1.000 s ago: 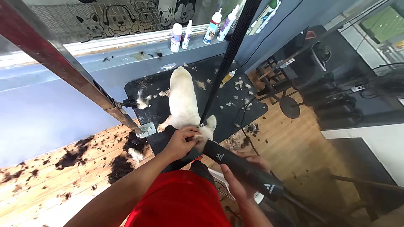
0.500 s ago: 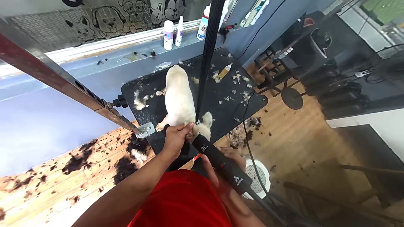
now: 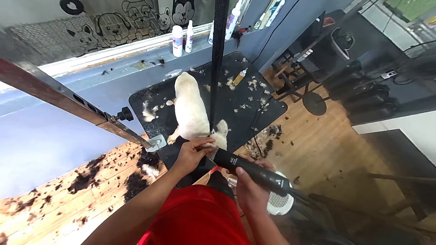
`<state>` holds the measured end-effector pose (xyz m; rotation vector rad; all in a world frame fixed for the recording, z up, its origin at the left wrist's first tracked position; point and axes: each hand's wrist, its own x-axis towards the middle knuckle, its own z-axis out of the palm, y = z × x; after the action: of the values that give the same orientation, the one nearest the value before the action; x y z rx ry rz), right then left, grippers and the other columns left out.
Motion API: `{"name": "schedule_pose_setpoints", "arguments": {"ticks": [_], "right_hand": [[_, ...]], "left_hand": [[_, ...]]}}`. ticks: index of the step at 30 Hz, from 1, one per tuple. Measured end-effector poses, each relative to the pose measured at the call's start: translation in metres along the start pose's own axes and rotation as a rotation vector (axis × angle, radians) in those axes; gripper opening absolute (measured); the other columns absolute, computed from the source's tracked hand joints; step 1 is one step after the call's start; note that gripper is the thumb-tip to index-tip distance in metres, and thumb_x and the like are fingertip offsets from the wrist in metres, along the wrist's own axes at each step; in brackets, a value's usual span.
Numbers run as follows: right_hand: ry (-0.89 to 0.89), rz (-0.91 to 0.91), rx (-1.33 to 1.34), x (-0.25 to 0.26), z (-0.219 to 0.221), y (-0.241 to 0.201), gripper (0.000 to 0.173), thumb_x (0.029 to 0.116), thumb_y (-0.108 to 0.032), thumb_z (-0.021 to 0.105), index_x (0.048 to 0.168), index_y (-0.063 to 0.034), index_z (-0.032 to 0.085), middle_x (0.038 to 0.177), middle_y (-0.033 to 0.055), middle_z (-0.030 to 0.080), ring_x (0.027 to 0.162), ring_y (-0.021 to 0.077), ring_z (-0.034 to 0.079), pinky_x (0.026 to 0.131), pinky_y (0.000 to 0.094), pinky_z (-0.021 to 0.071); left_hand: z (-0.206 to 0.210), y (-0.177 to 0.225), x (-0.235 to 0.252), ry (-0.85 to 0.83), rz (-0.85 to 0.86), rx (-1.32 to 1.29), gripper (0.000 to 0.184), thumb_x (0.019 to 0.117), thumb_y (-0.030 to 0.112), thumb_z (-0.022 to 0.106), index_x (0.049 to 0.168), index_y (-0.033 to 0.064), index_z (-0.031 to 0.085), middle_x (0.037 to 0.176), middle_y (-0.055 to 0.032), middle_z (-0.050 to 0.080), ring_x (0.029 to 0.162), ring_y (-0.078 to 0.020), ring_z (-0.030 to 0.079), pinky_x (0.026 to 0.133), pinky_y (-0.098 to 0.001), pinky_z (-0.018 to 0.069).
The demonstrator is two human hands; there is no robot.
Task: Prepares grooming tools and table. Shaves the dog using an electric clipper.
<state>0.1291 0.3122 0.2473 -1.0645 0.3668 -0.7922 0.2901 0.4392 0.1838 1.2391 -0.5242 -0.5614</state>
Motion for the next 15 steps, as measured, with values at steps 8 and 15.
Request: {"name": "schedule_pose_setpoints", "arguments": {"ticks": [8, 15], "right_hand": [[-0.215, 0.037, -0.133, 0.000, -0.018, -0.014, 0.054, 0.0781, 0.004, 0.084, 0.125, -0.0106, 0.062, 0.125, 0.0234, 0.066, 0.101, 0.0389, 0.072, 0.081, 0.0536, 0.0653], [-0.159, -0.767, -0.776, -0.004, -0.013, 0.031, 0.050, 0.0715, -0.027, 0.092, 0.111, -0.0186, 0.064, 0.096, -0.0007, 0.069, 0.089, 0.0167, 0.069, 0.078, 0.0362, 0.0624]], "left_hand": [[-0.017, 0.005, 0.025, -0.135, 0.144, 0.390, 0.016, 0.0907, 0.006, 0.074, 0.106, 0.0091, 0.079, 0.119, -0.0017, 0.070, 0.100, -0.0082, 0.069, 0.084, -0.0270, 0.0620], [0.001, 0.011, 0.025, 0.011, -0.058, 0.393, 0.022, 0.0951, 0.028, 0.075, 0.086, 0.0090, 0.076, 0.113, -0.0027, 0.070, 0.089, -0.0099, 0.068, 0.074, -0.0266, 0.0604]]}}
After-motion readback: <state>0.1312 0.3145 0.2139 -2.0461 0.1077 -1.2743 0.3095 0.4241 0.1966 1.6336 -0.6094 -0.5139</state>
